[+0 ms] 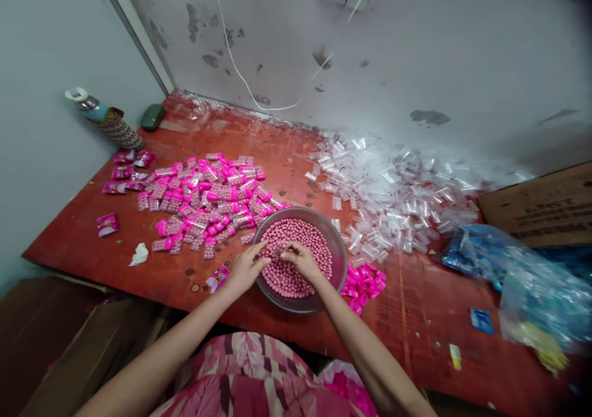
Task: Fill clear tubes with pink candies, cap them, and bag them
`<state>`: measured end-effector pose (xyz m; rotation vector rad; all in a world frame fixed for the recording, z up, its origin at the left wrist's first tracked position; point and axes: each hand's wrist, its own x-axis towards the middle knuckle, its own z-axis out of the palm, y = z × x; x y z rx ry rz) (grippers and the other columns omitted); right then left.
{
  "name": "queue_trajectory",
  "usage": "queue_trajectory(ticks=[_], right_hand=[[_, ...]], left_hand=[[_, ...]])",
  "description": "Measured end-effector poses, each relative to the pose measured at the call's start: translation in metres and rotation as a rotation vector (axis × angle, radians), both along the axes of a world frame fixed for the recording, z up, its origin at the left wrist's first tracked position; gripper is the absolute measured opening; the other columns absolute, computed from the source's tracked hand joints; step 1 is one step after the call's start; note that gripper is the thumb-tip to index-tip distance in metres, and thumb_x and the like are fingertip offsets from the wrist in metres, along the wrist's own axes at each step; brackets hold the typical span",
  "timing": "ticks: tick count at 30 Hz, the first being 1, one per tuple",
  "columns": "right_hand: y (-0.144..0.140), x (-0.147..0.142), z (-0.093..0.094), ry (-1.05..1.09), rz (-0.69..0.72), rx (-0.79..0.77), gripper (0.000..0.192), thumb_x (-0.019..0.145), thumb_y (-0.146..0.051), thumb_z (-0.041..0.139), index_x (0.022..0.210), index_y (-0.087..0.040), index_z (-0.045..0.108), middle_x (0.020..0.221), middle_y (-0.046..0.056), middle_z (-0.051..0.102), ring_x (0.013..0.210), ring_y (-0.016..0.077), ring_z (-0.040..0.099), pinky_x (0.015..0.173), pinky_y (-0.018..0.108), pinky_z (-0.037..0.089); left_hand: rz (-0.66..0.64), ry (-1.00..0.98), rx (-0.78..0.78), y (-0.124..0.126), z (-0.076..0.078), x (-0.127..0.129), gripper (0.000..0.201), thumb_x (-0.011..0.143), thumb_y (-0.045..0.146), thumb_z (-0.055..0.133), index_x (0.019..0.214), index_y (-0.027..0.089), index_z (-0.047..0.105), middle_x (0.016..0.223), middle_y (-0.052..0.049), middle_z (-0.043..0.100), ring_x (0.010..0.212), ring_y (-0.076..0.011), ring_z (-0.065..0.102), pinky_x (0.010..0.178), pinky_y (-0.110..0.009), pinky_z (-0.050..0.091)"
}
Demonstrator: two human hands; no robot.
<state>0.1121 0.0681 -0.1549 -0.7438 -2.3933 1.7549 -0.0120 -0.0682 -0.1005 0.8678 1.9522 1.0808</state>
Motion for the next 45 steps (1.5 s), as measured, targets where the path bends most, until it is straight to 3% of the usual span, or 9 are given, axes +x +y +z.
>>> queue_trajectory(ticks=[8, 12, 17, 25, 29, 33, 36, 39, 45], right_hand=[[0.010, 0.030, 0.061, 0.196, -0.206, -0.099, 0.039, 0.073, -0.030, 0.060, 0.108, -0.021, 0.046, 0.096, 0.005, 0.057, 0.078, 0.0149, 0.059, 0.069, 0.029, 0.050], [0.030, 0.044, 0.094, 0.194, 0.022, 0.179, 0.044, 0.079, -0.029, 0.054, 0.121, -0.024, 0.040, 0.115, 0.009, 0.050, 0.093, 0.0157, 0.055, 0.075, 0.028, 0.048], [0.036, 0.048, 0.107, 0.181, 0.174, 0.353, 0.029, 0.081, -0.029, 0.053, 0.108, -0.019, 0.051, 0.099, 0.007, 0.059, 0.093, 0.0157, 0.054, 0.082, 0.029, 0.043], [0.021, 0.055, 0.080, 0.147, 0.076, 0.207, 0.021, 0.080, -0.031, 0.054, 0.097, -0.019, 0.056, 0.086, 0.002, 0.061, 0.078, 0.0120, 0.055, 0.070, 0.022, 0.042], [0.009, 0.060, 0.058, 0.059, -0.089, 0.201, 0.015, 0.080, -0.030, 0.054, 0.089, -0.018, 0.057, 0.075, -0.001, 0.060, 0.069, 0.0099, 0.056, 0.064, 0.019, 0.042], [-0.008, 0.075, 0.042, -0.031, -0.291, 0.289, 0.020, 0.082, -0.029, 0.051, 0.098, -0.018, 0.057, 0.096, 0.005, 0.061, 0.090, 0.0138, 0.055, 0.080, 0.024, 0.041], [-0.015, 0.109, 0.035, -0.154, -0.551, 0.340, 0.027, 0.081, -0.034, 0.050, 0.105, -0.022, 0.056, 0.107, 0.005, 0.058, 0.099, 0.0146, 0.053, 0.085, 0.025, 0.040], [-0.008, 0.161, 0.023, -0.371, -0.811, 0.333, 0.026, 0.085, -0.035, 0.040, 0.096, -0.020, 0.059, 0.093, 0.005, 0.063, 0.085, 0.0150, 0.058, 0.077, 0.026, 0.044], [0.023, 0.229, -0.028, -0.711, -0.969, 0.231, 0.023, 0.076, -0.033, 0.048, 0.077, -0.015, 0.061, 0.075, 0.011, 0.061, 0.072, 0.0211, 0.059, 0.067, 0.032, 0.043]], left_hand=[[-0.055, -0.293, 0.074, 0.042, 0.001, 0.017, 0.040, 0.076, 0.035, 0.051, 0.107, 0.011, 0.058, 0.091, -0.006, 0.067, 0.082, -0.0204, 0.061, 0.075, -0.035, 0.048], [-0.200, -0.377, 0.095, 0.047, 0.008, 0.016, 0.040, 0.072, 0.035, 0.056, 0.105, 0.012, 0.060, 0.099, -0.008, 0.065, 0.088, -0.0218, 0.059, 0.078, -0.034, 0.046], [-0.353, -0.436, 0.073, 0.051, 0.011, 0.014, 0.042, 0.073, 0.035, 0.055, 0.108, 0.013, 0.059, 0.094, -0.007, 0.067, 0.081, -0.0206, 0.061, 0.074, -0.034, 0.047], [-0.418, -0.341, -0.057, 0.050, 0.008, 0.012, 0.042, 0.072, 0.039, 0.054, 0.108, 0.018, 0.060, 0.100, -0.005, 0.066, 0.092, -0.0238, 0.058, 0.082, -0.036, 0.045], [-0.369, -0.307, -0.127, 0.049, -0.006, 0.009, 0.044, 0.069, 0.044, 0.057, 0.104, 0.018, 0.062, 0.093, -0.005, 0.068, 0.086, -0.0243, 0.061, 0.079, -0.037, 0.047], [-0.263, -0.218, -0.153, 0.050, -0.014, 0.007, 0.043, 0.064, 0.047, 0.061, 0.097, 0.019, 0.065, 0.095, -0.004, 0.067, 0.089, -0.0249, 0.060, 0.083, -0.039, 0.045], [-0.206, -0.378, -0.140, 0.054, -0.010, 0.011, 0.047, 0.063, 0.047, 0.063, 0.100, 0.017, 0.063, 0.104, -0.006, 0.064, 0.095, -0.0249, 0.058, 0.083, -0.039, 0.047], [-0.141, -0.649, -0.101, 0.060, -0.003, 0.022, 0.046, 0.064, 0.042, 0.065, 0.105, 0.019, 0.059, 0.108, -0.005, 0.061, 0.091, -0.0227, 0.059, 0.080, -0.040, 0.050], [-0.102, -0.885, -0.052, 0.072, 0.006, 0.046, 0.039, 0.067, 0.033, 0.065, 0.103, 0.018, 0.058, 0.109, -0.006, 0.059, 0.087, -0.0196, 0.060, 0.078, -0.040, 0.051]])
